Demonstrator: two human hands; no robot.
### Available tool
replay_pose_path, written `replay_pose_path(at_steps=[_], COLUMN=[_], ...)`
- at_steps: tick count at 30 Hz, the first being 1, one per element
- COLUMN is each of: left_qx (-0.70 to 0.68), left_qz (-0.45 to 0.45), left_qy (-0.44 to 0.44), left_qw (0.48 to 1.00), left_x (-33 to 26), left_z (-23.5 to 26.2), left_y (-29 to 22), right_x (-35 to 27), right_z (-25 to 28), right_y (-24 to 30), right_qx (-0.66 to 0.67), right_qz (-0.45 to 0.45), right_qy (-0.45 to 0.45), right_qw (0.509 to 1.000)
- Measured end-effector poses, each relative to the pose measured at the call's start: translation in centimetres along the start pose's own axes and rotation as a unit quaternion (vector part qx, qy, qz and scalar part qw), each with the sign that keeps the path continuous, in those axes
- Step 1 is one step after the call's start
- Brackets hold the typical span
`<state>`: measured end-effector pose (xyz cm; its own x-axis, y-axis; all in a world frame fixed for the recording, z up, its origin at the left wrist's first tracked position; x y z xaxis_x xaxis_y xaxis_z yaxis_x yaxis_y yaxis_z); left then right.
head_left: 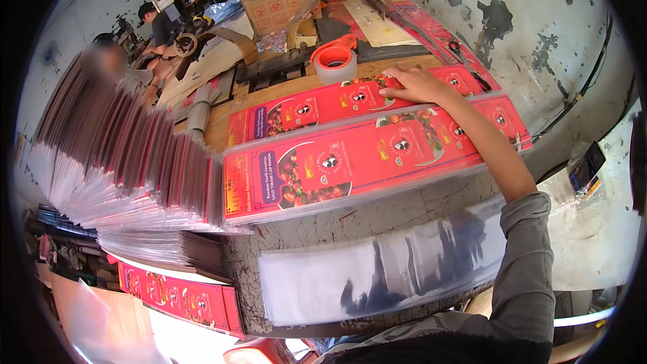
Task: The person inserts printed paper packaging sheets into transparent plastic sleeves by hand.
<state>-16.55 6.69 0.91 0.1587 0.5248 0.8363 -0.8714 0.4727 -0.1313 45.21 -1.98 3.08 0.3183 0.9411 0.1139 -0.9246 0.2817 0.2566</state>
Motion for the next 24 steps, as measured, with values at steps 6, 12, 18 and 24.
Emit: replay_pose_path(at_steps=[6,12,18,24], left_qx=[-0.012,-0.015,-0.019,-0.022], left_qz=[-0.019,-0.036,-0.042,-0.053], left_qy=[0.036,0.058,0.063,0.064], left_qw=[0.999,0.998,0.997,0.996], left_x=[-4.5,-7.7,-8.9,-9.1], left_z=[1.2,2.2,2.4,2.0], left_y=[-4.2,-5.9,-6.9,-7.8], right_x=[0.1,0.3,-0.7,-7.7], right_z=[-0.3,0.2,2.8,8.3], right_y=[-0.3,0.0,2.2,8.6], right_qx=[-0.016,-0.032,0.003,0.095], right_qz=[0.011,0.002,0.012,0.181], right_qy=[-0.017,0.026,-0.015,-0.104], right_qw=[1.000,0.999,1.000,0.973])
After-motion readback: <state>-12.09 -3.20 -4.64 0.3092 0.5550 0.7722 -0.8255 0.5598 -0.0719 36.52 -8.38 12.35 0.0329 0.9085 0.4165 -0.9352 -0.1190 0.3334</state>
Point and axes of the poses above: each hand's wrist, its own x-axis towards the middle knuckle, its own z-axis out of the back of the hand, y = z × x, the point moved 1 cm from there along x, towards the middle knuckle, and after that the axes turned 6 degrees about x, right-handed, at the moved point
